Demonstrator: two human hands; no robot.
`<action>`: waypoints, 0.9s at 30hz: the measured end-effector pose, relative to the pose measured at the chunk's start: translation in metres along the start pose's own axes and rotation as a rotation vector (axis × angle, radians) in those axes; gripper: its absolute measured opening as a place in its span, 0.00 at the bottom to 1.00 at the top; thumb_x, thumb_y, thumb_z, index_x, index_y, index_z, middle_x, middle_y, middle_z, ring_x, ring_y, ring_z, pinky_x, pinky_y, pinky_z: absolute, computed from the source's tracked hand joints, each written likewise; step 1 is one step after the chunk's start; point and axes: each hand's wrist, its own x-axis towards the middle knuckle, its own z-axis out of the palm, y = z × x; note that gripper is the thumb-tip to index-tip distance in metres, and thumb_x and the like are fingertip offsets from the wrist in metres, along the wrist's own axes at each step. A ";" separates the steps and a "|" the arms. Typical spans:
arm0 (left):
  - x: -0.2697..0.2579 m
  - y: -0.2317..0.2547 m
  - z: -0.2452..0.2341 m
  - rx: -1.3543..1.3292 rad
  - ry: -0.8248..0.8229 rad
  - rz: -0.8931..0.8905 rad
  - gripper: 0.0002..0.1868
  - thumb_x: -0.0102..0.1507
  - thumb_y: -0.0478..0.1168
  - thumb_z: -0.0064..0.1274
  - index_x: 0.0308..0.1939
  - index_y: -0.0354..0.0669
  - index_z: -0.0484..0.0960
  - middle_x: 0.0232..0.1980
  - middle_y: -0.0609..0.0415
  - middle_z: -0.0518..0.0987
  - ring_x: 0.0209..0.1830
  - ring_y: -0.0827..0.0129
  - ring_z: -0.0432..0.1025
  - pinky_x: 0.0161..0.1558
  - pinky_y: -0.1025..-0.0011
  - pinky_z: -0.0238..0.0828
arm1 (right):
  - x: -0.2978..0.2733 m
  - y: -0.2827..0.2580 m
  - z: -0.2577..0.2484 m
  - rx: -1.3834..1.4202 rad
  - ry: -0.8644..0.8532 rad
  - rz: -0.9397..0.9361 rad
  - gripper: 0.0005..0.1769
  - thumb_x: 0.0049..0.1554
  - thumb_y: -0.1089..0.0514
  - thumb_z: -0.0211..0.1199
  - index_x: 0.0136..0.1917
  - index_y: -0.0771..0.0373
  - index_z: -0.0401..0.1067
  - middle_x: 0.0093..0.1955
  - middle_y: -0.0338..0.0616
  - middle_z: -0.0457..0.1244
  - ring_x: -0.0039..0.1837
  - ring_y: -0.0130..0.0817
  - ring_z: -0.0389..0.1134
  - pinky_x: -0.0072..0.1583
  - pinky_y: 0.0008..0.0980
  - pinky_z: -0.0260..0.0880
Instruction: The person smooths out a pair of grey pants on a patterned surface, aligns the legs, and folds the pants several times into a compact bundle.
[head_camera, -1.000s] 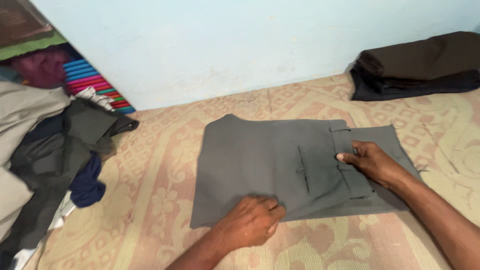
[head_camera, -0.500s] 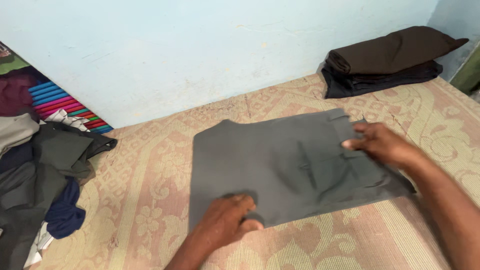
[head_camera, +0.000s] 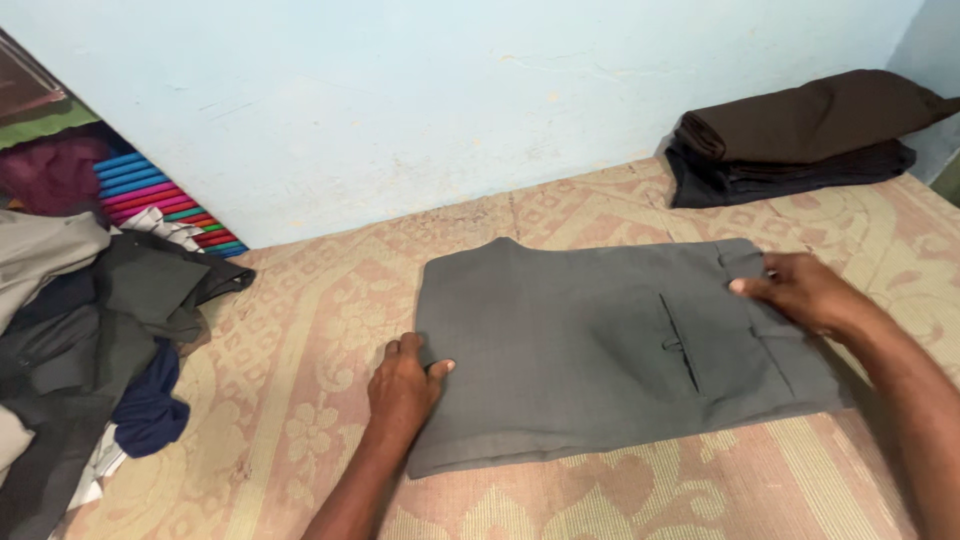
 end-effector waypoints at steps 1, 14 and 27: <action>0.000 0.000 0.000 0.000 -0.010 -0.001 0.31 0.57 0.51 0.66 0.59 0.41 0.74 0.54 0.37 0.77 0.50 0.45 0.77 0.50 0.51 0.74 | -0.002 0.001 -0.005 0.045 0.026 0.011 0.35 0.51 0.43 0.70 0.60 0.73 0.76 0.42 0.63 0.73 0.40 0.48 0.76 0.42 0.44 0.75; 0.002 -0.012 0.010 -0.090 0.013 -0.061 0.21 0.62 0.47 0.61 0.51 0.36 0.75 0.47 0.39 0.77 0.48 0.44 0.76 0.49 0.52 0.74 | 0.094 0.116 -0.003 -0.152 -0.102 0.117 0.34 0.53 0.40 0.73 0.50 0.78 0.74 0.41 0.67 0.69 0.35 0.50 0.71 0.37 0.44 0.73; 0.024 -0.034 0.002 -0.676 -0.195 -0.329 0.10 0.66 0.41 0.54 0.40 0.36 0.80 0.23 0.53 0.77 0.11 0.76 0.67 0.12 0.72 0.63 | 0.076 0.139 0.020 0.219 -0.177 0.228 0.29 0.61 0.49 0.62 0.52 0.84 0.70 0.41 0.75 0.67 0.38 0.69 0.76 0.42 0.62 0.79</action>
